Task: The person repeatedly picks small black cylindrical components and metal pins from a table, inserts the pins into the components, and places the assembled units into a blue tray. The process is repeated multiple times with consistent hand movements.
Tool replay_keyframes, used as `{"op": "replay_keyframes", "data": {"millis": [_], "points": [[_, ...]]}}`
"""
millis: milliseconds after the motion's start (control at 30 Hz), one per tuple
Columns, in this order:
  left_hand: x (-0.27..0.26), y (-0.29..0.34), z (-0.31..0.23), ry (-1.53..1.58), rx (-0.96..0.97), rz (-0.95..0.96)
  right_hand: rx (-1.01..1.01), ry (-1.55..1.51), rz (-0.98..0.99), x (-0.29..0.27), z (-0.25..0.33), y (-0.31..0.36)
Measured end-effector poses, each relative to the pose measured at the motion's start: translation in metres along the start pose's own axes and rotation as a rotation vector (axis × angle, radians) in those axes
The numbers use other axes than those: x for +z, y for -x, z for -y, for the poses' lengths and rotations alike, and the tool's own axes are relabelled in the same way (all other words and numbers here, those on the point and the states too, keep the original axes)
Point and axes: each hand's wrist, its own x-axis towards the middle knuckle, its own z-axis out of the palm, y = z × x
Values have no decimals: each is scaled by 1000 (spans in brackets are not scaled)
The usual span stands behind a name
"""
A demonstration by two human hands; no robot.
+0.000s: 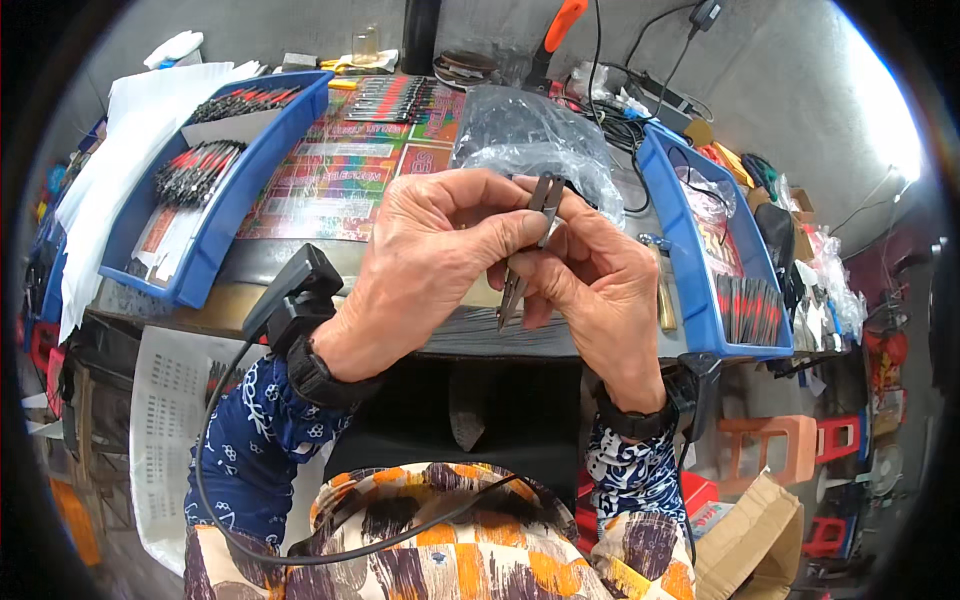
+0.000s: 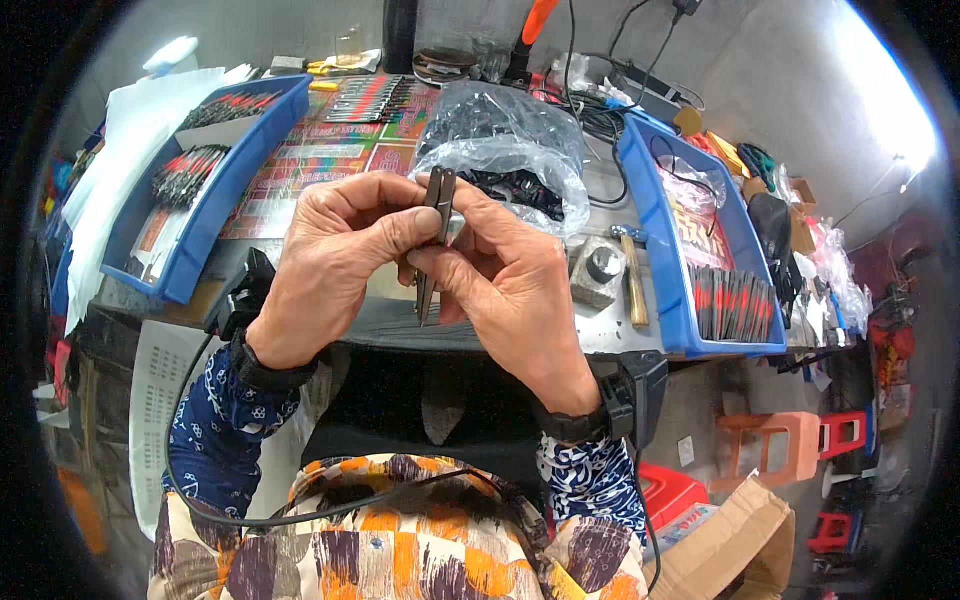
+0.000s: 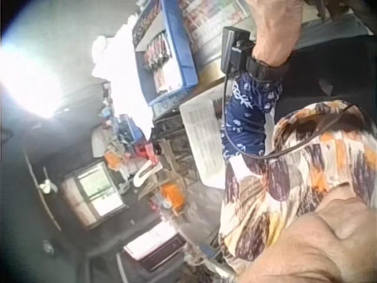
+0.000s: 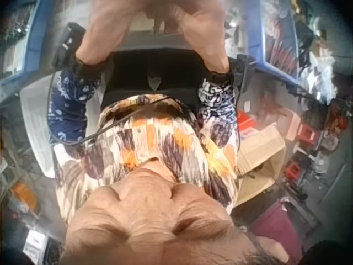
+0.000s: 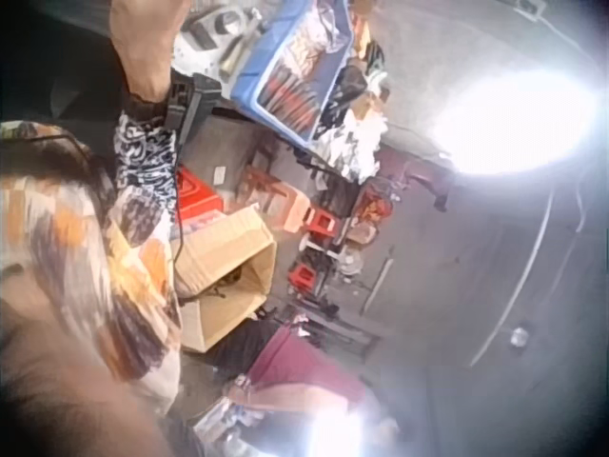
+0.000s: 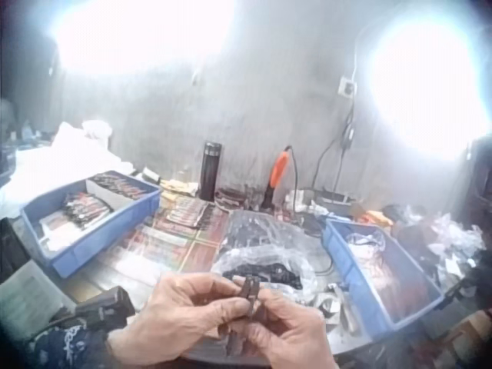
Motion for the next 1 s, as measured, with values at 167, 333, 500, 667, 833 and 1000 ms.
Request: {"op": "replay_keyframes", "data": {"millis": [167,333,500,667,833,1000], "points": [[2,-6,-1,-10,22,-22,4,8,-8,-1,-2,-6],[1,-6,4,-34,-7,-32,25,-2,6,-4,-7,-4],[-3,2,12,-101,-60,-43,40,14,-12,-1,-21,4],[-8,25,22,-80,-226,-6,71,-30,72,-9,-25,23],[-18,49,25,149,-484,233,201,-149,176,-20,-24,40],[-11,63,33,90,-401,165,201,-225,163,-19,-34,50]]}}
